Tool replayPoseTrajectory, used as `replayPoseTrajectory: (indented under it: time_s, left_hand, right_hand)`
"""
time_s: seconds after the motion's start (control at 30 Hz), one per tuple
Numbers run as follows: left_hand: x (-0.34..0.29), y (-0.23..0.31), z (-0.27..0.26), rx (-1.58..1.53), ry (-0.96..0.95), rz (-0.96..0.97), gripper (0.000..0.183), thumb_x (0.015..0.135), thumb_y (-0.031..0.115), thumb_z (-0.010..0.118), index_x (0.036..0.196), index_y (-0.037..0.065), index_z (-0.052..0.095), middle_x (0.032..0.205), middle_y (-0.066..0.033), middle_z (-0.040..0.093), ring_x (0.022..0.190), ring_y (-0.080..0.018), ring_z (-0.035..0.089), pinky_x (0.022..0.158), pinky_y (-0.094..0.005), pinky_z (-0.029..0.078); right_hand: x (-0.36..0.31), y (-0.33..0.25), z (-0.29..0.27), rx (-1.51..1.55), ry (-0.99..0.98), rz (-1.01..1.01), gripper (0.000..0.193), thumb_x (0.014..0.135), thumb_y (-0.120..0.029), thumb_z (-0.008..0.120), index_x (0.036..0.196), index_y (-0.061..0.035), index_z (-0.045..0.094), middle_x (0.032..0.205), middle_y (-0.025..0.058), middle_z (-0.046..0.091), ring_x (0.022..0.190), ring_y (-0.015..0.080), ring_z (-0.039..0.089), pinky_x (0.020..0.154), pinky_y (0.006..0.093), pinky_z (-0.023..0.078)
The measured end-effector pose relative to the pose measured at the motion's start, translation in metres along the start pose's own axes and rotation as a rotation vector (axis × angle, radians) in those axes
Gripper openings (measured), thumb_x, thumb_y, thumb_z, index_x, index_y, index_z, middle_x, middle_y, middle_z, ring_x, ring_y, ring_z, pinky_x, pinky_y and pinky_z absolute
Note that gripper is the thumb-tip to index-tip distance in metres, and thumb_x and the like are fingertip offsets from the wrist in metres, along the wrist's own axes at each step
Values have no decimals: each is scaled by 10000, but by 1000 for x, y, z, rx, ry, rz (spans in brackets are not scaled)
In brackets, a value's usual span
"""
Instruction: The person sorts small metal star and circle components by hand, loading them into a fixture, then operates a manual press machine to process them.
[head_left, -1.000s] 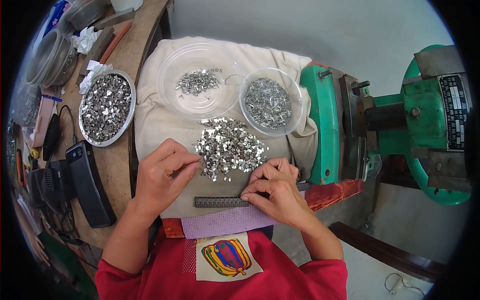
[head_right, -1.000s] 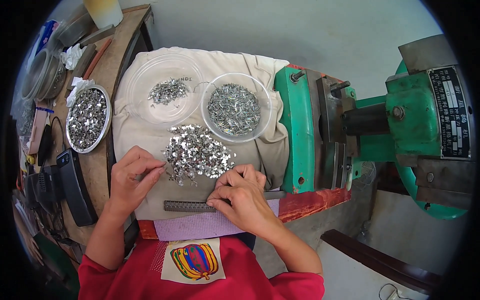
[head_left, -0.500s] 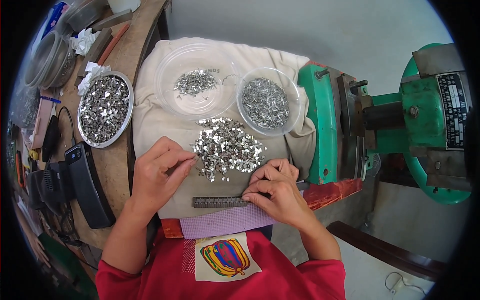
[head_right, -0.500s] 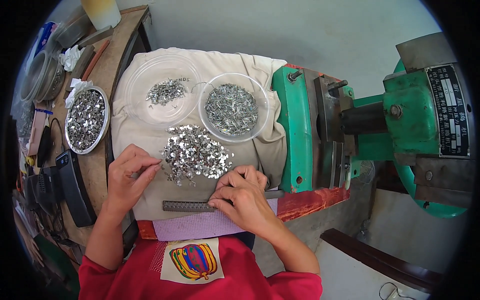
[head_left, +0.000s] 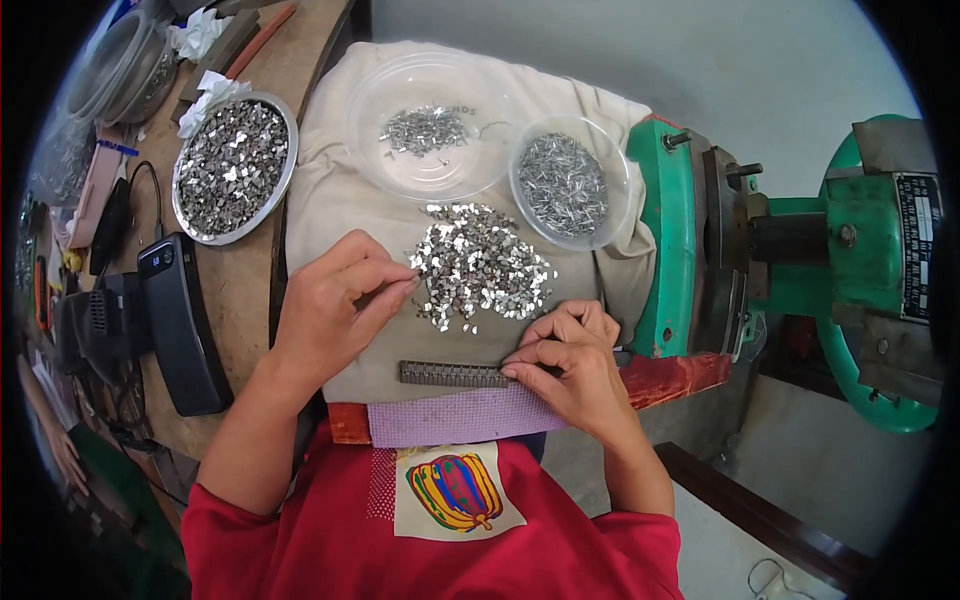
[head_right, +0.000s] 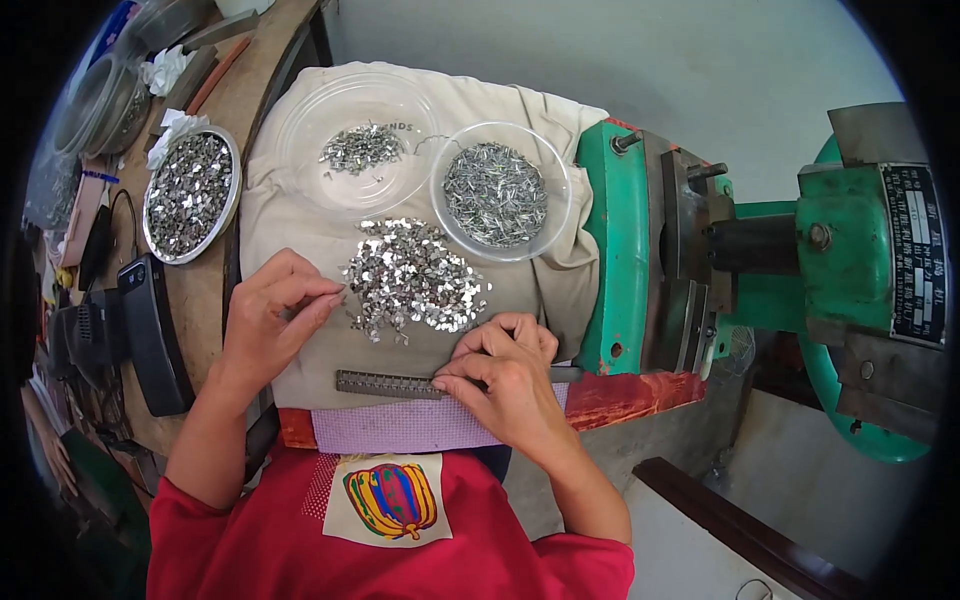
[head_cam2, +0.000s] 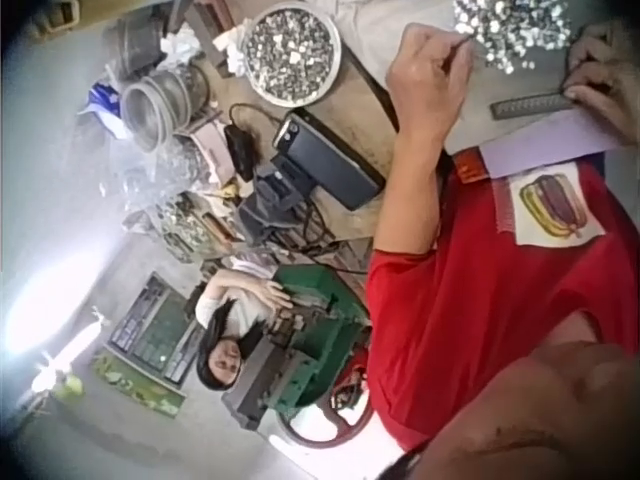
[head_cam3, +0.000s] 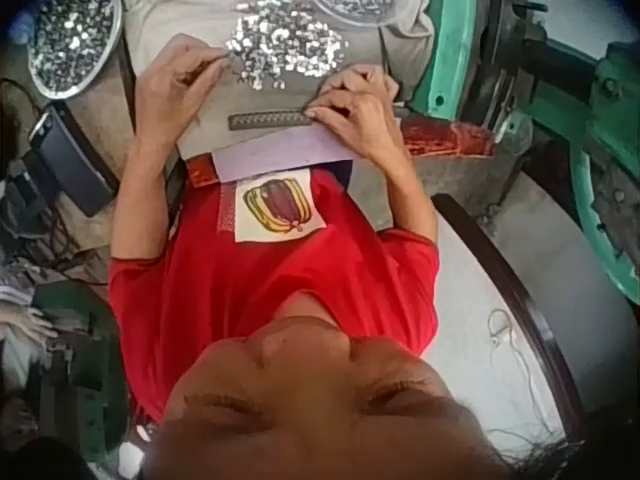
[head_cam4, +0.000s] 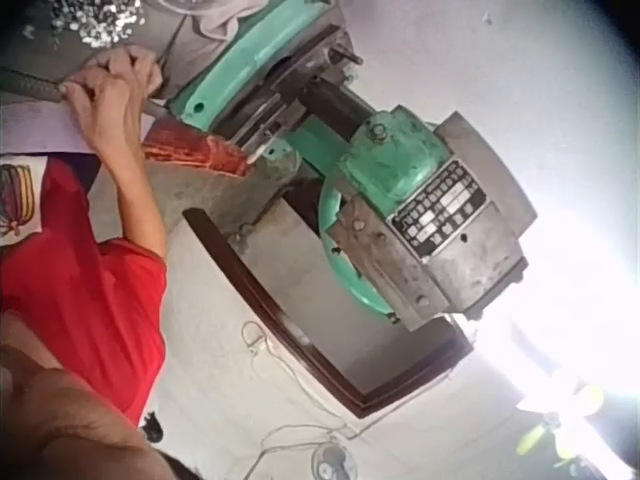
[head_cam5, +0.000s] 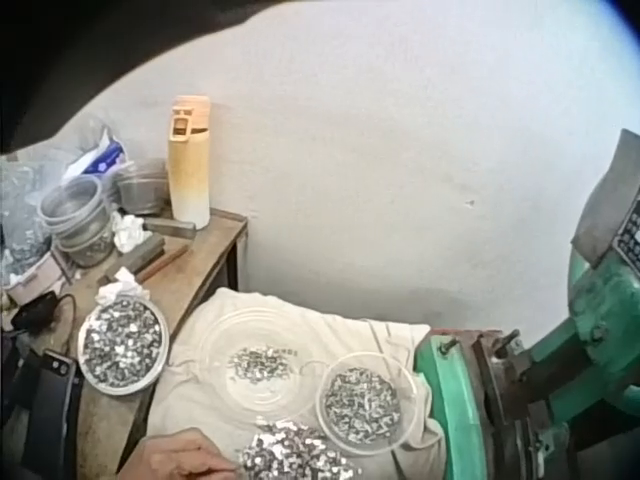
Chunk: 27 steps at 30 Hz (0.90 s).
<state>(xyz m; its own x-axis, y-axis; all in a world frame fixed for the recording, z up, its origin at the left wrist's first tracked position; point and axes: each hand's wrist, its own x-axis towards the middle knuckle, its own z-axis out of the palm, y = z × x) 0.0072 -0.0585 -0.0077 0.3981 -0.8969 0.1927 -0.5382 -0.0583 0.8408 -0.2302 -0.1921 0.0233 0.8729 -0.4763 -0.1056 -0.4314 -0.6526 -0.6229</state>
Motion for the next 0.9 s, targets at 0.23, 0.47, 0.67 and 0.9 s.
replayPoseTrajectory:
  time_s: [0.23,0.47,0.67,0.9]
  left_hand:
    - [-4,0,-2,37,-37,-11,96,811,49,746,899,33,711,823,-58,611,660,-205,626,588,-312,482]
    - [-4,1,-3,54,-51,5,93,819,62,736,906,36,714,826,-61,613,662,-208,629,596,-320,485]
    - [-3,-2,-2,16,-74,-38,87,820,60,731,899,26,717,825,-67,615,657,-203,626,601,-320,488]
    - [0,-2,-2,11,-108,-49,88,820,59,728,895,13,717,817,-76,619,657,-205,618,606,-321,488]
  right_hand:
    - [-5,5,3,46,39,17,125,733,-203,811,820,-119,779,904,-27,637,1030,230,504,933,390,314]
    - [-21,5,1,50,282,41,137,734,-116,808,855,-84,753,896,23,634,962,252,528,820,363,423]
    - [-27,-2,11,-13,234,8,150,735,-105,801,875,-91,748,870,40,620,877,252,569,752,352,461]
    - [-26,-7,20,-219,270,-92,152,713,-95,802,847,-99,732,827,23,615,798,233,580,691,358,438]
